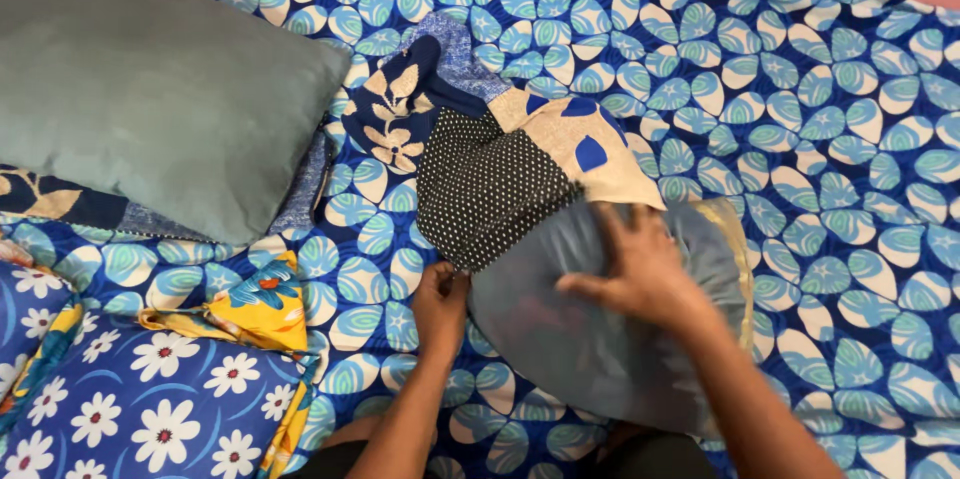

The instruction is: The person puts a pillow inside a pillowcase by turning the case inside out, pulling it over the pillow, and smoothing the surface.

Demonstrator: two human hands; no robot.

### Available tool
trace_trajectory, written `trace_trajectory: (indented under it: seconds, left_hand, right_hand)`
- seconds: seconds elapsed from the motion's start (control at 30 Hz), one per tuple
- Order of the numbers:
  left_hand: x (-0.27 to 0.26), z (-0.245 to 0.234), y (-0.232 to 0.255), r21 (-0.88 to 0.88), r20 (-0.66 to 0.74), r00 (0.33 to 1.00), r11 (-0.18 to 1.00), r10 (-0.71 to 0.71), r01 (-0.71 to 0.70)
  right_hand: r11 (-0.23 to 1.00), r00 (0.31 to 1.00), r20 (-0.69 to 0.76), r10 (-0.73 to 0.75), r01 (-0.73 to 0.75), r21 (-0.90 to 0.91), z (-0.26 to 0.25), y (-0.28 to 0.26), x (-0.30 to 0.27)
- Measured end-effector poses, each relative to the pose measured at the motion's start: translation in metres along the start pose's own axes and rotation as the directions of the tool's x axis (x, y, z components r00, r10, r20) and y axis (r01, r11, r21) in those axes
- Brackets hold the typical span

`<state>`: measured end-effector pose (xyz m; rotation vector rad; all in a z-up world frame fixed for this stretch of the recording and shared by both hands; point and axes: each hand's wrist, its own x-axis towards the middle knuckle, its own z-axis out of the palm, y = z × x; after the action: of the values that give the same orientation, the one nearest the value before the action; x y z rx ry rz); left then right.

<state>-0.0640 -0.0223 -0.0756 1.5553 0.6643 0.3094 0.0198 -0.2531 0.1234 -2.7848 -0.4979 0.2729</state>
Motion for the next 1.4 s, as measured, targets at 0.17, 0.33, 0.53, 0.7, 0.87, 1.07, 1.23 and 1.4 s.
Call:
trace_trajectory:
  seconds: [0.17, 0.33, 0.53, 0.7, 0.87, 1.07, 1.23, 1.4]
  left_hand:
    - [0.02, 0.011, 0.002, -0.146, 0.071, 0.991, 0.984, 0.113, -0.101]
    - [0.022, 0.017, 0.02, 0.026, 0.182, 0.978, 0.994, 0.102, -0.109]
    - [0.018, 0.001, 0.019, 0.125, 0.216, 0.976, 0.991, 0.013, -0.041]
    - [0.002, -0.015, 0.018, 0.22, 0.21, 0.977, 0.971, 0.044, -0.091]
    - [-0.028, -0.014, 0.021, 0.303, 0.184, 0.98, 0.944, 0.076, -0.13]
    - [-0.045, -0.008, 0.045, 0.344, 0.31, 0.943, 0.912, 0.117, -0.226]
    - [-0.068, -0.002, 0.065, 0.348, 0.42, 0.901, 0.898, 0.107, -0.268]
    - [-0.106, 0.01, 0.057, 0.375, 0.511, 0.847, 0.849, 0.146, -0.372]
  right_hand:
    - [0.969, 0.995, 0.013, 0.102, -0.096, -0.228, 0.028, -0.073, -0.011]
    - [0.972, 0.99, -0.059, 0.125, -0.134, -0.193, 0.038, -0.058, 0.015]
    - [0.97, 0.949, -0.243, 0.199, -0.226, -0.086, 0.049, -0.038, 0.043]
    - [0.967, 0.946, -0.264, 0.187, -0.225, -0.121, 0.05, -0.036, 0.053]
    - [0.971, 0.947, -0.253, 0.197, -0.225, -0.085, 0.044, -0.033, 0.058]
    - [0.966, 0.938, -0.27, 0.219, -0.247, -0.074, 0.052, -0.022, 0.057]
    - [0.989, 0.915, -0.39, 0.102, -0.135, -0.06, 0.058, -0.018, 0.031]
    - [0.977, 0.898, -0.428, -0.096, 0.002, -0.214, 0.063, 0.001, -0.007]
